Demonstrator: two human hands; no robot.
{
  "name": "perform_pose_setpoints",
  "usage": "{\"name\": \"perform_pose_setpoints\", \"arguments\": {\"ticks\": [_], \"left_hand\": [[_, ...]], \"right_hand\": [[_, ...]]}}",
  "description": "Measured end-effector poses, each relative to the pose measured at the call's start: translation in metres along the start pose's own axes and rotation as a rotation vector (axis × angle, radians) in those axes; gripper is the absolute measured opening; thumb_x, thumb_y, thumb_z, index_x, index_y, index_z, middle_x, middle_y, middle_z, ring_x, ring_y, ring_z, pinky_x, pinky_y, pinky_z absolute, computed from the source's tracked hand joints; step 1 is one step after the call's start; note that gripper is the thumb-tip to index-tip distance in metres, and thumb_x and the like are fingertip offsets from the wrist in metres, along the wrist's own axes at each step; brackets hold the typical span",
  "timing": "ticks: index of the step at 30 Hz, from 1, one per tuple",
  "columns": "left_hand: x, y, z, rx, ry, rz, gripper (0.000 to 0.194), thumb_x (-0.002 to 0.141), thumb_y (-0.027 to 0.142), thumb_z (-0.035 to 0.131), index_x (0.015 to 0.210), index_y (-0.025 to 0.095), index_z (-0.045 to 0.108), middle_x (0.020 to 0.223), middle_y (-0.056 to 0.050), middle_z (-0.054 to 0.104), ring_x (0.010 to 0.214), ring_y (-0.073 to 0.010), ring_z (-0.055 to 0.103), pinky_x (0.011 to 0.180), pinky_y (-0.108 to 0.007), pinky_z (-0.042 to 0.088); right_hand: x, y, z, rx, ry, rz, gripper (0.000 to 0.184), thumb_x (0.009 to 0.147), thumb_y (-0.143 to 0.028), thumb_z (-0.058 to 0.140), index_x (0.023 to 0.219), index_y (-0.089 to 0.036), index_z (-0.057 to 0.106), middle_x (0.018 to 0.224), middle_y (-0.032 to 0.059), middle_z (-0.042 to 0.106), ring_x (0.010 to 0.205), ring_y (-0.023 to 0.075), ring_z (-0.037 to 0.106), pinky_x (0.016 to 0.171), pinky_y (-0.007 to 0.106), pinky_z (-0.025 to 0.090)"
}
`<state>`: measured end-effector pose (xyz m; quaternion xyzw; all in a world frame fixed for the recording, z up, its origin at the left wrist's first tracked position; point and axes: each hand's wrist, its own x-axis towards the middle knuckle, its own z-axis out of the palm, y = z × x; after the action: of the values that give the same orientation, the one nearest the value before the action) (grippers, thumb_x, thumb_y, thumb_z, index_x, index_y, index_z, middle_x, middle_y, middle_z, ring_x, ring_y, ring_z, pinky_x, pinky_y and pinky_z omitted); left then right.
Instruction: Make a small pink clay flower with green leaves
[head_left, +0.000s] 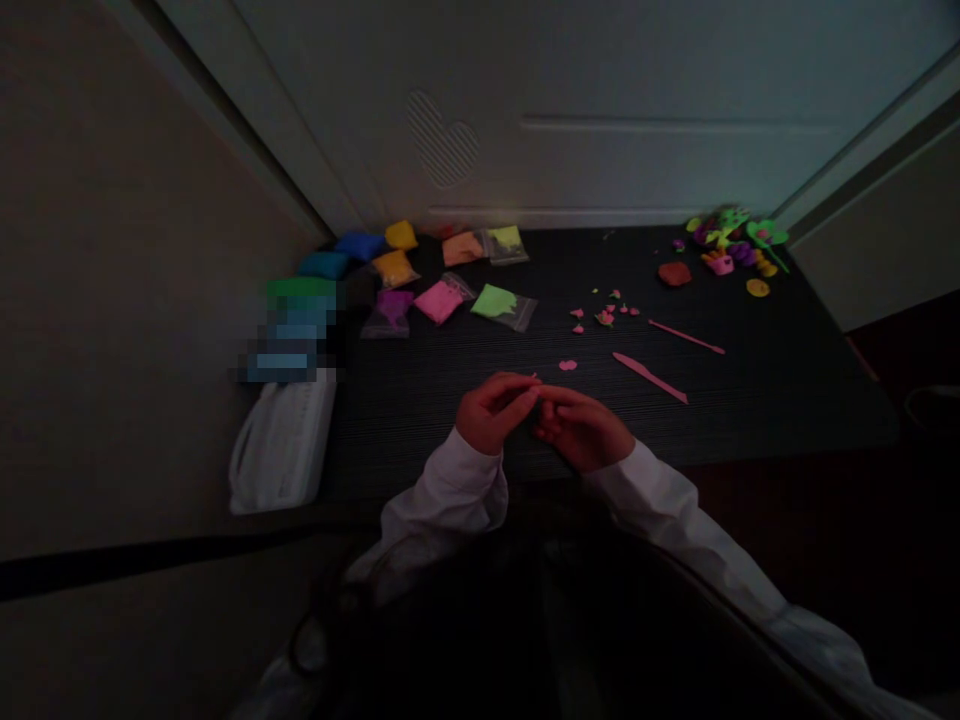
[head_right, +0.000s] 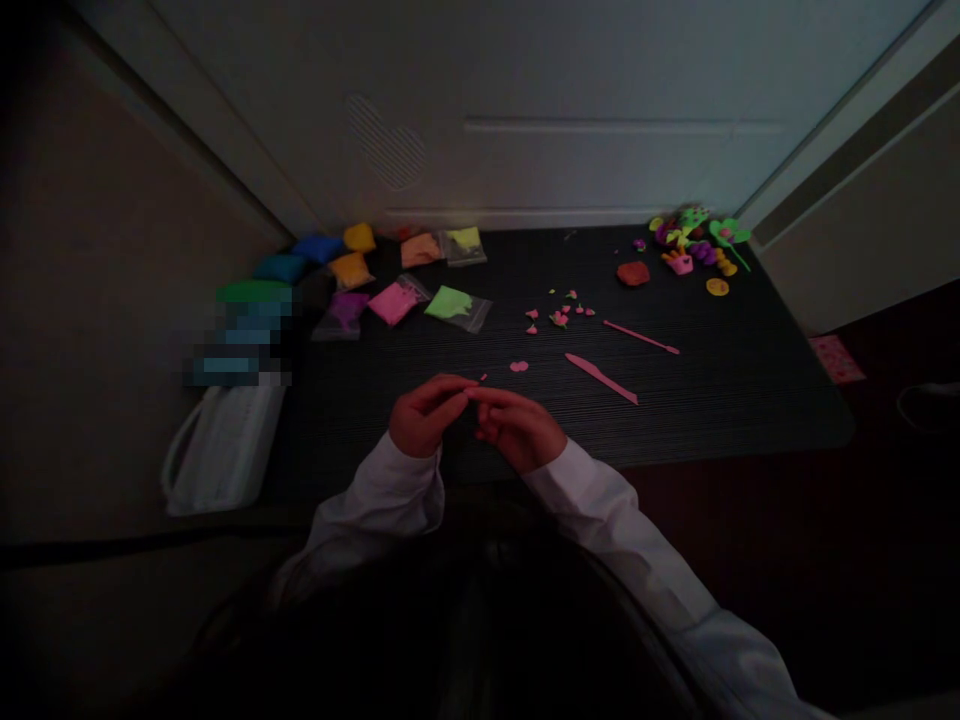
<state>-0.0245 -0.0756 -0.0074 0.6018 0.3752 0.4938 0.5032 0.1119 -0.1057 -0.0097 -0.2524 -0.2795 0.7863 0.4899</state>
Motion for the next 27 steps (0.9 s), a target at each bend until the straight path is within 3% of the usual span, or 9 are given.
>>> {"name": "perform_pose_setpoints", "arguments": {"ticks": [12, 27], "left_hand": [[-0.0006, -0.0007, 0.008, 0.074, 0.151, -0.051, 0.013, 0.063, 0.022, 0.059, 0.075, 0.017, 0.061, 0.076, -0.003, 0.058, 0.07, -0.0111, 0.054, 0.062, -0.023, 0.043], [-0.0002, -0.0005, 0.0073, 0.053, 0.101, -0.077, 0.016, 0.063, 0.022, 0.059, 0.078, 0.017, 0.059, 0.08, -0.004, 0.058, 0.074, -0.0124, 0.055, 0.063, -0.024, 0.044]], "right_hand": [[0.0003, 0.0014, -0.0006, -0.047, 0.026, -0.034, 0.031, 0.064, -0.015, 0.045, 0.093, -0.016, 0.058, 0.065, -0.0016, 0.043, 0.058, 0.0073, 0.04, 0.061, 0.026, 0.037], [-0.0011, 0.002, 0.0006, -0.066, 0.046, -0.049, 0.029, 0.063, -0.016, 0.047, 0.089, -0.018, 0.059, 0.068, -0.001, 0.044, 0.064, 0.0092, 0.043, 0.062, 0.026, 0.037]]}}
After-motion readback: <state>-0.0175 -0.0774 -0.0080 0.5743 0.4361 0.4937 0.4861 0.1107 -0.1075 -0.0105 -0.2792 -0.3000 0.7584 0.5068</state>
